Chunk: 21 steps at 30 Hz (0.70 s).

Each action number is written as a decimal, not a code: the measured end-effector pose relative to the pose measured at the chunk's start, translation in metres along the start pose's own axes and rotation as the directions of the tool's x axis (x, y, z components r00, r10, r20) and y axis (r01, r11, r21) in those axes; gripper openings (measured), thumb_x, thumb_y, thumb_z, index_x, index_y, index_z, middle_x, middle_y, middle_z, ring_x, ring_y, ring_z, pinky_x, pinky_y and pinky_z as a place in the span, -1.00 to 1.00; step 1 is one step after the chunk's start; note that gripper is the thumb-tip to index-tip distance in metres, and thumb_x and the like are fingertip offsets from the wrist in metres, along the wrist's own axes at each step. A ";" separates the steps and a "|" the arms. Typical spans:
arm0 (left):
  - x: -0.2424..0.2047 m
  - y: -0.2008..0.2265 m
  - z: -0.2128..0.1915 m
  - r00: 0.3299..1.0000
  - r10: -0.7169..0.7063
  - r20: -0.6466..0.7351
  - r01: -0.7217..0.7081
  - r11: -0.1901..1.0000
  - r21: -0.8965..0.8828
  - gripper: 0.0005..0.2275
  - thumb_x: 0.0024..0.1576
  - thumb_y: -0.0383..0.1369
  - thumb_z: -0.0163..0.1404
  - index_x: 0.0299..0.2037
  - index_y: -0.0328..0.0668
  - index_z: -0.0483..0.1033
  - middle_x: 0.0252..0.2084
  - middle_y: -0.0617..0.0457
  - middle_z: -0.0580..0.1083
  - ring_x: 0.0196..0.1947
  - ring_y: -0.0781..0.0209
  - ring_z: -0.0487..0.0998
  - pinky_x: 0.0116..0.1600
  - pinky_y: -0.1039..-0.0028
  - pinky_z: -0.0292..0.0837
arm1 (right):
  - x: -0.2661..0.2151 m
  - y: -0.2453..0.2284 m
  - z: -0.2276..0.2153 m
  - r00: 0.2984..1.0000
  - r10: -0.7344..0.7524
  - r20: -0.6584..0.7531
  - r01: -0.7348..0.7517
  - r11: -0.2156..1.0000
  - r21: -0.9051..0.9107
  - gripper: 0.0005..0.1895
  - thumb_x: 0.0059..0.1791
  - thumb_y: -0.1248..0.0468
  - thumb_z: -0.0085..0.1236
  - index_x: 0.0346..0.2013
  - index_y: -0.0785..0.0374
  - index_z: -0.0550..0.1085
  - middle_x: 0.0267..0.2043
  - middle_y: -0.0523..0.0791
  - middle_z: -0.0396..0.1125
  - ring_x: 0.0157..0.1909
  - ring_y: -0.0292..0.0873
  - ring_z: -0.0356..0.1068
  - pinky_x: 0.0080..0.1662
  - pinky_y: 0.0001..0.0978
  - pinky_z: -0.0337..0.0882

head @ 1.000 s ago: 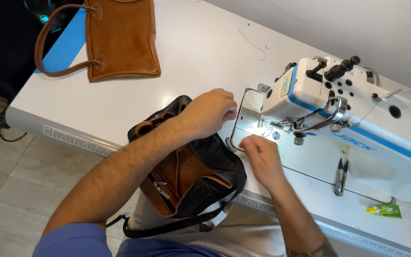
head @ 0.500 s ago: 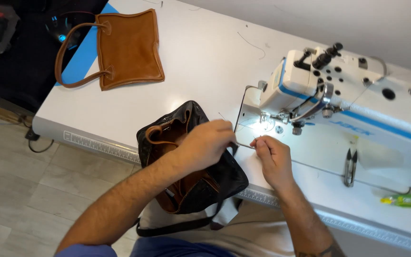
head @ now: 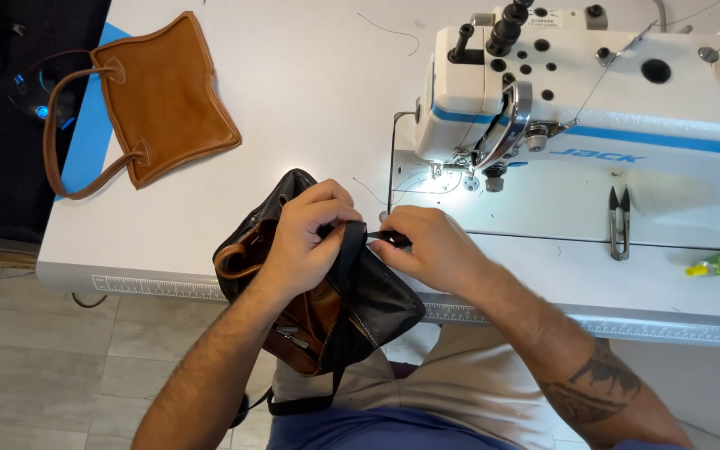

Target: Assembling and sewing leather bag components using an industrial sewing machine and manual folding.

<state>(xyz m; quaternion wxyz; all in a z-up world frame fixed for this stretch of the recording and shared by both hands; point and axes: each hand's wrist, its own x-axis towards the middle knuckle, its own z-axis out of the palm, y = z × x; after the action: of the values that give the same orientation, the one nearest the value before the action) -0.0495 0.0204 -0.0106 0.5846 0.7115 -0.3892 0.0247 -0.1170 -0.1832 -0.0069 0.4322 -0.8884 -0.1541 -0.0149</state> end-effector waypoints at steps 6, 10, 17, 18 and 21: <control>0.006 0.007 0.001 0.999 0.039 0.010 -0.038 0.999 -0.006 -0.88 0.05 -0.67 0.01 -0.42 -0.31 0.58 -0.43 0.00 0.37 -0.48 0.16 0.39 -0.30 0.41 0.37 | 0.014 -0.001 -0.005 0.991 -0.067 0.116 0.068 0.998 -0.004 -0.71 0.00 0.19 0.16 -0.29 0.44 0.55 -0.45 0.14 0.42 -0.40 0.19 0.49 -0.38 -0.09 0.49; 0.009 0.000 0.004 0.997 0.067 0.031 -0.067 0.998 0.017 -0.89 0.05 -0.67 0.02 -0.41 -0.31 0.58 -0.42 0.02 0.34 -0.48 0.15 0.39 -0.32 0.42 0.37 | 0.020 0.000 -0.009 0.970 -0.009 0.245 0.035 0.994 -0.102 -0.72 0.01 0.18 0.11 -0.41 0.38 0.51 -0.57 0.01 0.34 -0.53 0.00 0.36 -0.43 -0.21 0.38; 0.019 -0.008 -0.002 0.998 0.032 -0.055 -0.033 0.999 -0.025 -0.90 0.13 -0.61 0.02 -0.38 -0.30 0.58 -0.45 -0.01 0.35 -0.55 0.20 0.38 -0.42 0.48 0.35 | 0.013 0.033 0.000 0.982 -0.033 0.187 0.050 0.995 -0.086 -0.58 0.14 0.14 -0.05 -0.52 0.32 0.46 -0.68 -0.02 0.29 -0.61 0.01 0.32 -0.48 -0.31 0.31; 0.020 -0.008 -0.002 0.998 0.031 -0.060 -0.033 0.999 -0.024 -0.90 0.13 -0.61 0.02 -0.38 -0.30 0.58 -0.45 -0.01 0.35 -0.55 0.20 0.38 -0.42 0.48 0.35 | 0.007 0.036 0.000 0.981 -0.035 0.192 0.053 0.995 -0.088 -0.58 0.14 0.14 -0.05 -0.52 0.32 0.46 -0.68 -0.02 0.29 -0.61 0.01 0.32 -0.48 -0.31 0.31; 0.019 -0.001 -0.003 0.992 0.028 -0.120 -0.036 0.997 -0.067 -0.89 0.14 -0.59 0.04 -0.41 -0.26 0.58 -0.44 0.04 0.36 -0.56 0.31 0.35 -0.42 0.55 0.33 | -0.011 0.044 0.001 0.995 0.092 0.024 -0.093 0.995 0.042 -0.56 0.18 0.09 -0.11 -0.46 0.24 0.51 -0.68 -0.17 0.28 -0.59 -0.19 0.31 -0.48 -0.39 0.33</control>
<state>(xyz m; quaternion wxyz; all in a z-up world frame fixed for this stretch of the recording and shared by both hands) -0.0346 0.0125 -0.0014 0.6305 0.6817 -0.3659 0.0629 -0.1148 -0.2106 -0.0429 0.4496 -0.8852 -0.1181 0.0184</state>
